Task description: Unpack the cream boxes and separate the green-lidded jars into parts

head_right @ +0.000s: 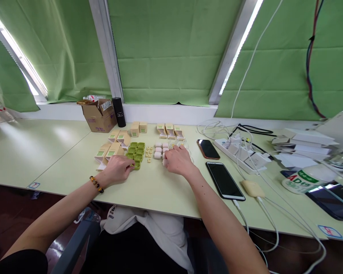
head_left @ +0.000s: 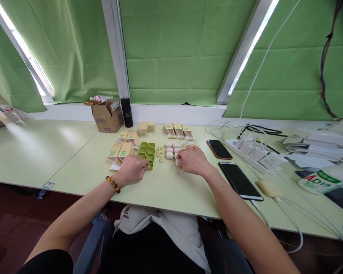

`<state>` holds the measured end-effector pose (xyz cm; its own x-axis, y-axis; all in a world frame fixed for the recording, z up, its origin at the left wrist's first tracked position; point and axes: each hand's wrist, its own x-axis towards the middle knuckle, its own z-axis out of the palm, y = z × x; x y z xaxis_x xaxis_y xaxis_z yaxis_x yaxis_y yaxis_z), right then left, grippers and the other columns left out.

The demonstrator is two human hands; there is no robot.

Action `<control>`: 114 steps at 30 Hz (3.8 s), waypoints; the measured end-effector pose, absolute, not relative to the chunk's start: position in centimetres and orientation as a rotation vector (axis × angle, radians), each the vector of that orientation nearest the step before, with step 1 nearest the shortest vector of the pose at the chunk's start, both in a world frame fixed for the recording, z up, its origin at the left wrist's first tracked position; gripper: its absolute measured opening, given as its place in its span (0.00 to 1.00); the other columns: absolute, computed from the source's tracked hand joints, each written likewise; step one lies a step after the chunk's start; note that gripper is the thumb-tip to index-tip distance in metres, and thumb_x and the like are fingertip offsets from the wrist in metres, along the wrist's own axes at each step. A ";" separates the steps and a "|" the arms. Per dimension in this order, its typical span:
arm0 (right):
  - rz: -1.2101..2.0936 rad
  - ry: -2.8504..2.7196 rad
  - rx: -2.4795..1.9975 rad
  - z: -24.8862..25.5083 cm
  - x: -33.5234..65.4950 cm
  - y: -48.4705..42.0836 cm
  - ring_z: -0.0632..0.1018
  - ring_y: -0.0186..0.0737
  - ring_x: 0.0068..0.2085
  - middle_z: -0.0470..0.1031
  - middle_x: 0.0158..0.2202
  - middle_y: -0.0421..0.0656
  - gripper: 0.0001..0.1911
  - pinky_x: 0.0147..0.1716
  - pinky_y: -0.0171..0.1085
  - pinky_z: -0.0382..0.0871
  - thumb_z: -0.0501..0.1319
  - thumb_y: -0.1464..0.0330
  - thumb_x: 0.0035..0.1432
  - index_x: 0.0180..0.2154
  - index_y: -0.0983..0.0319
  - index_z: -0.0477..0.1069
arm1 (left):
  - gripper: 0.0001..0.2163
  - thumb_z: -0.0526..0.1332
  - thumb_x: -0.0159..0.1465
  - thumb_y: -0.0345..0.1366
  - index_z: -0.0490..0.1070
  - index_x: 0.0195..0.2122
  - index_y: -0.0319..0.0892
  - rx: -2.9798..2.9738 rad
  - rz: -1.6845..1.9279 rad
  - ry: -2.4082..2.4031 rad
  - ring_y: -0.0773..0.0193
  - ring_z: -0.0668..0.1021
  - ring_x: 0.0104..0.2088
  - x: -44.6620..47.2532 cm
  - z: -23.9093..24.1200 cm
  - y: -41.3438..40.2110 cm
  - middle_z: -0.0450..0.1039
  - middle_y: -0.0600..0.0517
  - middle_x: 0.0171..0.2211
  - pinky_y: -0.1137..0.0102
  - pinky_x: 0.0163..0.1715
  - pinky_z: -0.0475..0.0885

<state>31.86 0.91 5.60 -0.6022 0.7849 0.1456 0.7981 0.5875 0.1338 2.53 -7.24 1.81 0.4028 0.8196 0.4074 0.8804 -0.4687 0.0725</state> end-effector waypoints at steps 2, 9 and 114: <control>-0.279 -2.734 -1.362 5.6 31.9 0.9 0.77 0.52 0.49 0.84 0.42 0.47 0.09 0.47 0.45 0.58 0.65 0.70 0.54 0.40 0.59 0.78 | 0.08 0.60 0.65 0.31 0.72 0.27 0.44 -2.511 -0.584 -1.524 0.60 0.70 0.25 2.5 1.8 -7.2 0.73 0.49 0.24 0.65 0.29 0.52; -0.238 -2.673 -1.366 6.4 32.2 0.7 0.78 0.51 0.49 0.83 0.40 0.47 0.12 0.46 0.44 0.58 0.66 0.68 0.57 0.44 0.58 0.74 | 0.09 0.59 0.64 0.30 0.71 0.26 0.44 -2.502 -0.545 -1.514 0.60 0.69 0.25 2.6 2.0 -7.4 0.73 0.49 0.24 0.65 0.30 0.55; -0.008 -1.861 -0.498 0.9 29.4 -0.1 0.74 0.59 0.58 0.69 0.58 0.55 0.32 0.51 0.60 0.79 0.61 0.67 0.66 0.68 0.53 0.55 | 0.25 0.74 0.60 0.43 0.73 0.56 0.41 -2.669 -3.433 -1.175 0.41 0.75 0.64 8.0 2.9 -2.0 0.75 0.39 0.61 0.44 0.62 0.73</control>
<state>29.45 -0.08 0.89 -0.2582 0.3326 0.9070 0.3408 0.9099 -0.2367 8.04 -1.95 2.88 0.2168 0.9322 0.2898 -0.5593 -0.1247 0.8196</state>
